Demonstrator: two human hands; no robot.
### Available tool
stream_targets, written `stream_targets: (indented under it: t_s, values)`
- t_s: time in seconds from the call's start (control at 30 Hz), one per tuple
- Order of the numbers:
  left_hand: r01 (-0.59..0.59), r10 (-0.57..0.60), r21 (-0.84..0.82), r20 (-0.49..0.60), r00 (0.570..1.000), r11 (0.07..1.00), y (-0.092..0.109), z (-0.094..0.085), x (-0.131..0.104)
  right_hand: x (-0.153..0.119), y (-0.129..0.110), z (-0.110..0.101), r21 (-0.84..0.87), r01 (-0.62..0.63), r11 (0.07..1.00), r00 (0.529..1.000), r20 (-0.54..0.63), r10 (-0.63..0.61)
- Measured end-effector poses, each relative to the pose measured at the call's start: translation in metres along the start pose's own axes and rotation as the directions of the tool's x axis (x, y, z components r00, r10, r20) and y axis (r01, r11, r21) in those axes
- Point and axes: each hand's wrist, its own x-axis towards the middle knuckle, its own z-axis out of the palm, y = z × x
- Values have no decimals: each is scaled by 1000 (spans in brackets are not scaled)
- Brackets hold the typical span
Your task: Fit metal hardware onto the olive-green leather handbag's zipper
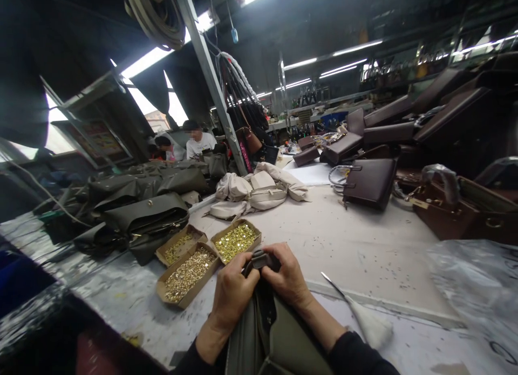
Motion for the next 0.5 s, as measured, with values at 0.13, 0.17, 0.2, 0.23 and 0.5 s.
stream_targets:
  t_s: [0.13,0.17,0.2,0.23,0.5]
  values:
    - [-51,49,32,50,998,998,4,-8,-11,-6,-8,0,142,-171,975,982,99,158]
    - [-38,34,55,72,997,998,7,-11,-14,-8,-9,0,190,-211,959,973,137,187]
    - [-22,15,74,88,996,997,10,-12,-17,-11,-10,-1,235,-240,942,964,174,202]
    - [-5,-2,76,92,996,997,13,-13,-20,-13,-10,-2,276,-263,924,955,208,210]
    - [28,-44,-241,-58,997,970,2,11,-31,-29,13,4,560,-483,673,875,330,354]
